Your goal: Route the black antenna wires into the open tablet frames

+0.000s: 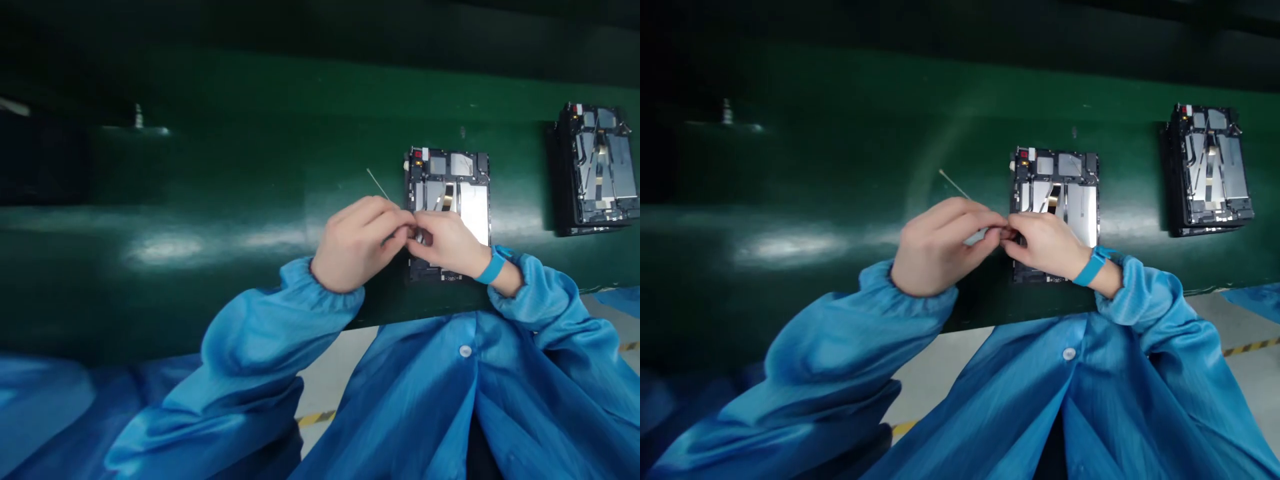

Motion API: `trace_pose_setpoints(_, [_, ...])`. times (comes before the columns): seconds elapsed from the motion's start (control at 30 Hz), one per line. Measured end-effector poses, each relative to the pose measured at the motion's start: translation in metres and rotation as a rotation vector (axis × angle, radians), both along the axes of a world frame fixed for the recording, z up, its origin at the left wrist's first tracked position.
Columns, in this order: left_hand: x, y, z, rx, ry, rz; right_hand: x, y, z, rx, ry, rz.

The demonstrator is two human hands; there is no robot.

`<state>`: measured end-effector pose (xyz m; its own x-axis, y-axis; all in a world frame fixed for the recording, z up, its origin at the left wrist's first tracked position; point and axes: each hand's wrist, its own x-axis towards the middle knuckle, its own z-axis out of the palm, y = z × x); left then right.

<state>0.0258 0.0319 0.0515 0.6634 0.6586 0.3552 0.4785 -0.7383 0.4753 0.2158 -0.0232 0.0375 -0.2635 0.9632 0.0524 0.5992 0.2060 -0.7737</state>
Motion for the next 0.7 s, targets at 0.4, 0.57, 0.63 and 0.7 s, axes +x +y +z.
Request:
trace_pose_setpoints(0.4, [0.004, 0.003, -0.048, -1.093, -0.358, 0.126, 0.045, 0.016, -0.004, 0.206, -0.013, 0.167])
trace_pose_setpoints(0.57, [0.009, 0.002, -0.05, -1.139, -0.452, 0.169, 0.04, 0.044, -0.014, 0.246, -0.096, 0.196])
trace_pose_setpoints(0.63, [0.012, -0.001, -0.048, -1.132, -0.476, 0.216, 0.039, 0.049, -0.017, 0.237, -0.131, 0.176])
trace_pose_setpoints(0.7, [0.016, -0.003, -0.044, -1.132, -0.487, 0.264, 0.039, 0.052, -0.02, 0.222, -0.15, 0.154])
